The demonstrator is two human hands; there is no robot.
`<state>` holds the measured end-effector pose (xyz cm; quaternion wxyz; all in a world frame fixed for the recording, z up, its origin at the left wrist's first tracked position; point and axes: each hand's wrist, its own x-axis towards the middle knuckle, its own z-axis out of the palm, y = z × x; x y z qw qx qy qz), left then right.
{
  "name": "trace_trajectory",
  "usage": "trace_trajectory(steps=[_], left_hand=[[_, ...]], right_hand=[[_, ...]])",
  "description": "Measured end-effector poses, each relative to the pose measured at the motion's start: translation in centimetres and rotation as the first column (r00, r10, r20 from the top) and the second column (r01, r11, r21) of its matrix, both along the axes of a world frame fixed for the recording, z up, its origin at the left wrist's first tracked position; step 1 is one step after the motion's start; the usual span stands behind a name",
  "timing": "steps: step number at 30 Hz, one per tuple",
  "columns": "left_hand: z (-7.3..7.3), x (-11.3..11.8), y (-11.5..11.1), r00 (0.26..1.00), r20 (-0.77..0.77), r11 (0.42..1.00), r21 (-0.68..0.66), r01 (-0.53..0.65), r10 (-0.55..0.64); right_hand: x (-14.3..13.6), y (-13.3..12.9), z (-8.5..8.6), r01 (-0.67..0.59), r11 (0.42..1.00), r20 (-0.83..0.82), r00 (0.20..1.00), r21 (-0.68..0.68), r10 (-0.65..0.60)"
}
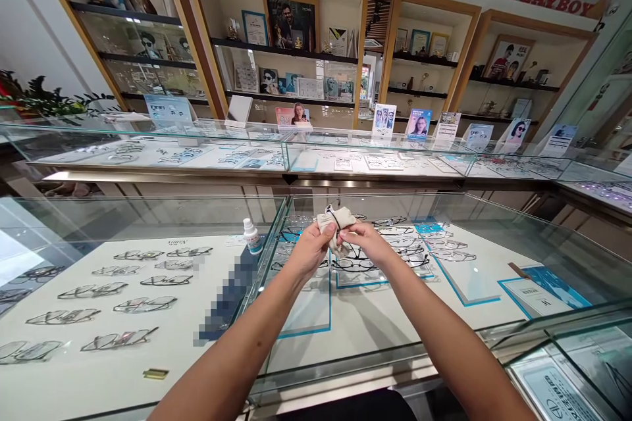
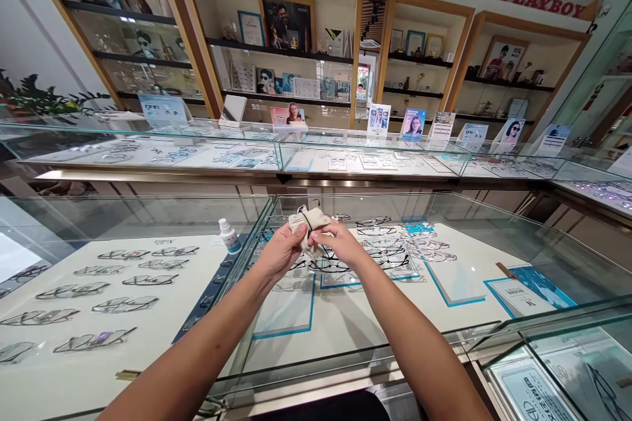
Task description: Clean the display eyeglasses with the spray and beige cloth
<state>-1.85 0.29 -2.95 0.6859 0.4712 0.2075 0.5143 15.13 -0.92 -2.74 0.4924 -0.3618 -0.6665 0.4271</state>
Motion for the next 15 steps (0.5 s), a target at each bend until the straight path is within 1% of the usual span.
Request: trace_trajectory(steps=[3, 7, 10, 12, 15], left_hand=[[-0.1, 0.0, 0.2, 1.000, 0.014, 0.999, -0.028, -0.024, 0.025], [-0.5, 0.1, 0.3, 0.998, -0.010, 0.997, -0.032, -0.066, 0.066], [-0.5, 0.2, 0.4, 0.996, -0.023, 0.995, -0.055, -0.086, 0.084], [-0.4, 0.2, 0.5, 0.993, -0.013, 0.991, -0.076, -0.114, 0.113], [-0.2, 0.0, 0.9, 0.977, 0.008, 0.975, -0.076, -0.210, 0.211]], right_hand=[[-0.3, 0.0, -0.2, -0.010, 1.000, 0.009, 1.000, 0.011, 0.010], [-0.8, -0.1, -0.4, -0.005, 0.999, 0.016, 1.000, 0.044, 0.004], [-0.9, -0.1, -0.5, 0.004, 0.999, 0.007, 1.000, 0.038, -0.004], [-0.7, 0.0, -0.5, 0.016, 1.000, -0.045, 0.999, 0.024, -0.015], [0.1, 0.2, 0.1, 0.029, 0.999, -0.231, 0.973, 0.027, -0.022]])
